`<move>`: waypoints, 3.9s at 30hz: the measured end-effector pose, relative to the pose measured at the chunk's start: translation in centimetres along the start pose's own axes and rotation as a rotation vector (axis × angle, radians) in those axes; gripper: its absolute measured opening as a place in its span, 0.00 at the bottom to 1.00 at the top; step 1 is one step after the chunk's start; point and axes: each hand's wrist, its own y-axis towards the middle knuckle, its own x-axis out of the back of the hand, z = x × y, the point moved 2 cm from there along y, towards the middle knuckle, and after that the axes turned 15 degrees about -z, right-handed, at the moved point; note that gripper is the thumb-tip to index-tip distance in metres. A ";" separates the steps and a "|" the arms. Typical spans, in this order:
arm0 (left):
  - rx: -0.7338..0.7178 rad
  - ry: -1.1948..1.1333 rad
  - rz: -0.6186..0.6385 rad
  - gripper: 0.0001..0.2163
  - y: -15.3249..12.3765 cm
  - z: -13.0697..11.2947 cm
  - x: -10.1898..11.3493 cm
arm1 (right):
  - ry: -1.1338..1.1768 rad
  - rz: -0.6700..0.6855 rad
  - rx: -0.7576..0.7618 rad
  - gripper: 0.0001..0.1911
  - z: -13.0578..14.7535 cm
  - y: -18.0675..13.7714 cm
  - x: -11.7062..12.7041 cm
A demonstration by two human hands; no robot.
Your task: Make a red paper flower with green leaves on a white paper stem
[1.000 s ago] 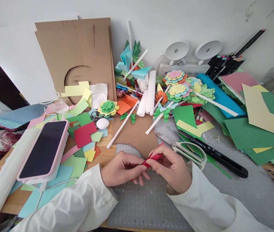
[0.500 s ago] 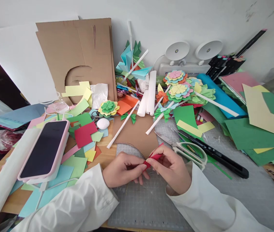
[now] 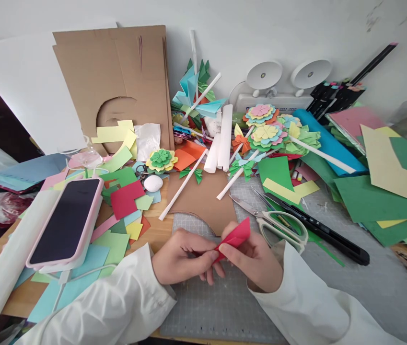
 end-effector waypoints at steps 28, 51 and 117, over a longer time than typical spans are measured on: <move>-0.003 0.081 -0.042 0.22 0.1 0.2 0.4 | -0.196 -0.038 0.079 0.15 0.0 -0.1 0.6; 0.219 -0.131 0.040 0.20 0.1 1.4 0.1 | -0.273 -0.062 0.164 0.16 -0.2 -0.7 0.4; 0.288 -0.233 -0.112 0.14 0.3 0.2 1.6 | -0.270 -0.070 0.021 0.17 0.2 -0.4 1.0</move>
